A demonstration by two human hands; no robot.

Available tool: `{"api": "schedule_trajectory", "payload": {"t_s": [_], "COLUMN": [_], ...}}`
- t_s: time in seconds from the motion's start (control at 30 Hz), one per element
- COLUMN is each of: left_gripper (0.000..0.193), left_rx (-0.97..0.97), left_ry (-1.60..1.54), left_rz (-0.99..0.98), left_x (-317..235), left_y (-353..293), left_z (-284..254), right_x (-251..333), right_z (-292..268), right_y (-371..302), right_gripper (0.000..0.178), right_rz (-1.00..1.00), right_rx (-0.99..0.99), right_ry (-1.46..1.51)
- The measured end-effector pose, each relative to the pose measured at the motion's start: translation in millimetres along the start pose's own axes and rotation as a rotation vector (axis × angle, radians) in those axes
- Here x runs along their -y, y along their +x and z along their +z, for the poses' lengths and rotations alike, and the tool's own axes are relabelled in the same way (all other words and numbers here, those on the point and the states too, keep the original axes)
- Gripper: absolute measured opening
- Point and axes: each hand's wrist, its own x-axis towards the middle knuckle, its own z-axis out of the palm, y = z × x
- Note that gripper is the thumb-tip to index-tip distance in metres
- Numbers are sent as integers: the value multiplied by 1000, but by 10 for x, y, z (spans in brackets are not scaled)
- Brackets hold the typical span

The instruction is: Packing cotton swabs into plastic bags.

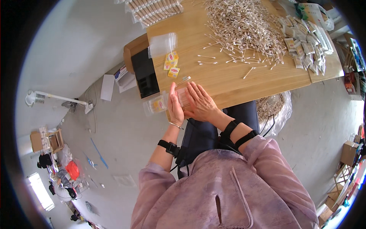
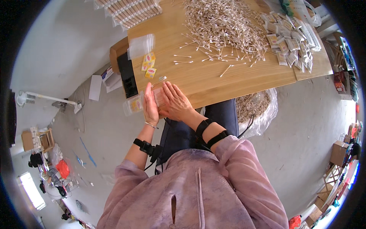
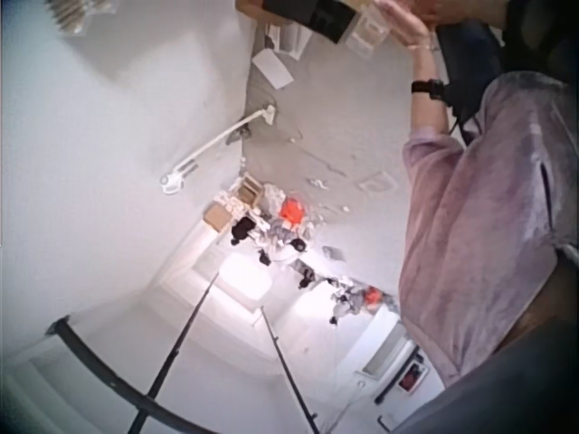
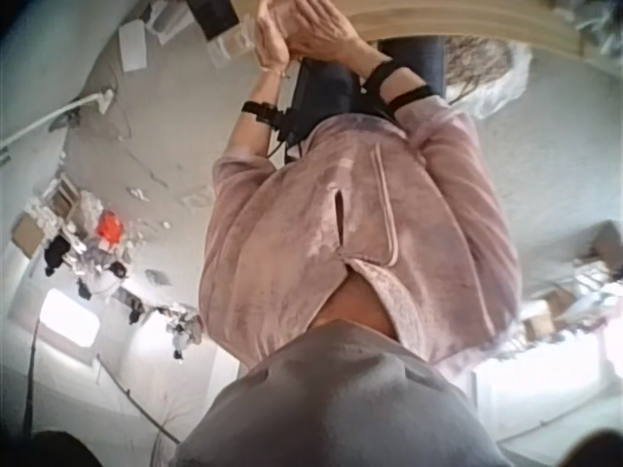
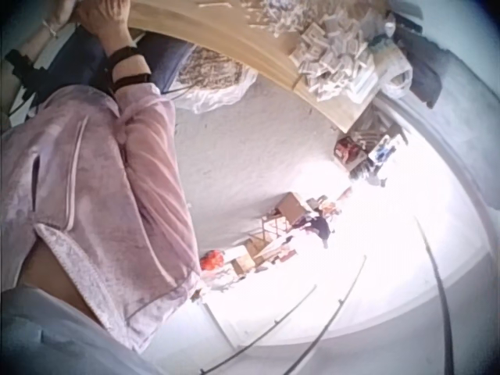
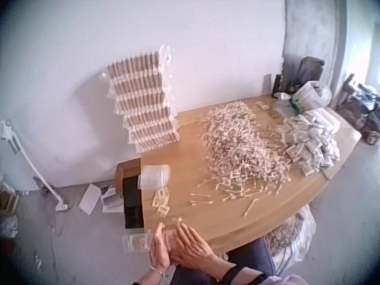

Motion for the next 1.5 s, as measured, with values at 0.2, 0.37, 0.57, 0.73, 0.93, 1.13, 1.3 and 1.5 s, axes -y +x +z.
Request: {"api": "schedule_trajectory", "payload": {"t_s": [0.2,0.37,0.57,0.73,0.93,1.13,1.3,1.5], "left_gripper": [77,78,75,52,49,41,58,68], "left_rx": [23,44,-6,-2,31,-171,-211,-250], "left_ry": [-88,-70,-54,40,377,177,-219,-462], "left_rz": [-11,14,5,41,85,35,-72,-218], "left_x": [12,67,57,25,0,65,-14,-144], "left_y": [58,107,131,30,23,-41,-16,7], "left_z": [-60,-94,-164,-167,-204,-175,-117,-110], "right_x": [79,147,173,178,161,129,72,150], "right_z": [102,159,163,123,155,61,230,316], "right_y": [2,86,161,162,201,164,206,305], "right_gripper": [78,73,74,76,74,70,65,62], "right_rz": [67,119,143,131,136,183,236,198], "right_rx": [-60,-46,-53,13,37,-35,-379,-427], "right_ry": [7,-74,-21,-35,-134,313,792,918]}}
